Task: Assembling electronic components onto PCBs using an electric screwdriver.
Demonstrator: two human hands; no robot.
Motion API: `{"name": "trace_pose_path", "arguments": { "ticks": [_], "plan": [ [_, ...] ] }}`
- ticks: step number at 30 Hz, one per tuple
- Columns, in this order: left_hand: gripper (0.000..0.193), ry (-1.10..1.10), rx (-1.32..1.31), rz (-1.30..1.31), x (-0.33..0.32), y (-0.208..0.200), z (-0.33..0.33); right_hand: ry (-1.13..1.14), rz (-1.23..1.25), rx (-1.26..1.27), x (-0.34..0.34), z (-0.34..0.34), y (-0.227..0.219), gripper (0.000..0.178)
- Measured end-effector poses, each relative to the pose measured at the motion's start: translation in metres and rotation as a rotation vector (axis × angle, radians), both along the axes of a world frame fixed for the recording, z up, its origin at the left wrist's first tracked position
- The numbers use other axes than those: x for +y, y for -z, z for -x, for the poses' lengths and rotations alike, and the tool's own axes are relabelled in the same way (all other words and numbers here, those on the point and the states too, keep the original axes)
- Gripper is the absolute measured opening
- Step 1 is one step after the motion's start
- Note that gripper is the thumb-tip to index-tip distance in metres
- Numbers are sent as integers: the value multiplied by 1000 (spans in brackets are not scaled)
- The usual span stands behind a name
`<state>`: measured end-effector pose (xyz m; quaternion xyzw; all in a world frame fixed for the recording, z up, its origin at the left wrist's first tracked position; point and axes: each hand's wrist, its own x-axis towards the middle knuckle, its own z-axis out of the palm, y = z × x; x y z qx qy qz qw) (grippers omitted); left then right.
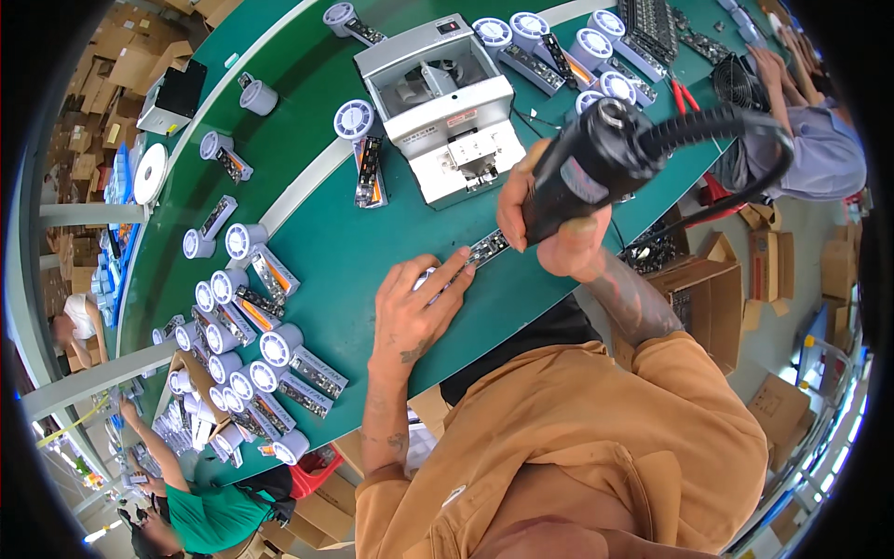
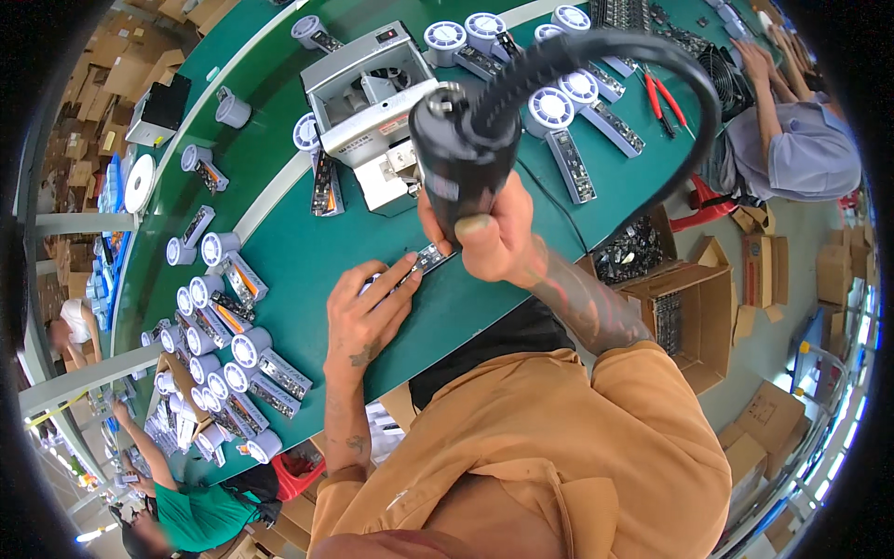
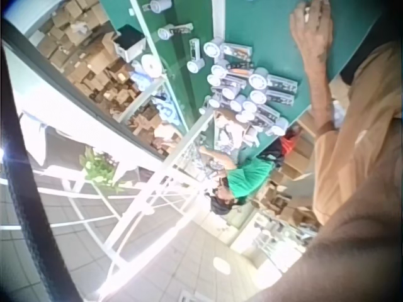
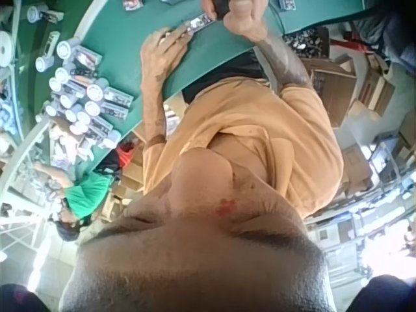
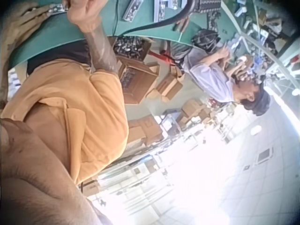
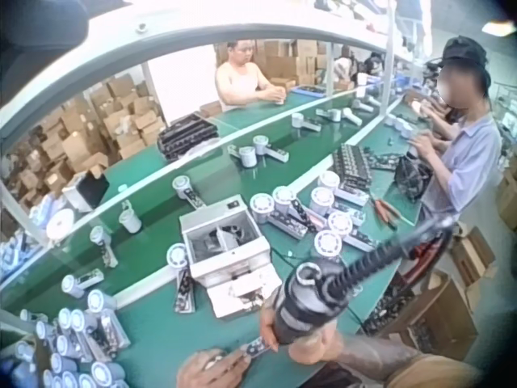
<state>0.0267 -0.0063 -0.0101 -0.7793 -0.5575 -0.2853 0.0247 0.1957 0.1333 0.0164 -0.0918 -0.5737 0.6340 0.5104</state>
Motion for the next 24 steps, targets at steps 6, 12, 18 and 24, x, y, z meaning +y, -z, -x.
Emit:
{"name": "trace_pose_path", "arguments": {
  "ticks": [6,12,18,24],
  "plan": [
    [25,3,21,-28,1,3,0,-100,105,-137,4,-6,-16,87],
    [32,68,69,-55,10,5,-12,86,-144,211,39,35,-49,56],
    [65,-208,-62,-43,-2,-6,-10,204,-320,-89,51,63,-52,39],
    [86,-247,-132,47,-8,0,-3,31,-201,-71,15,48,-46,68]
  ]
}}
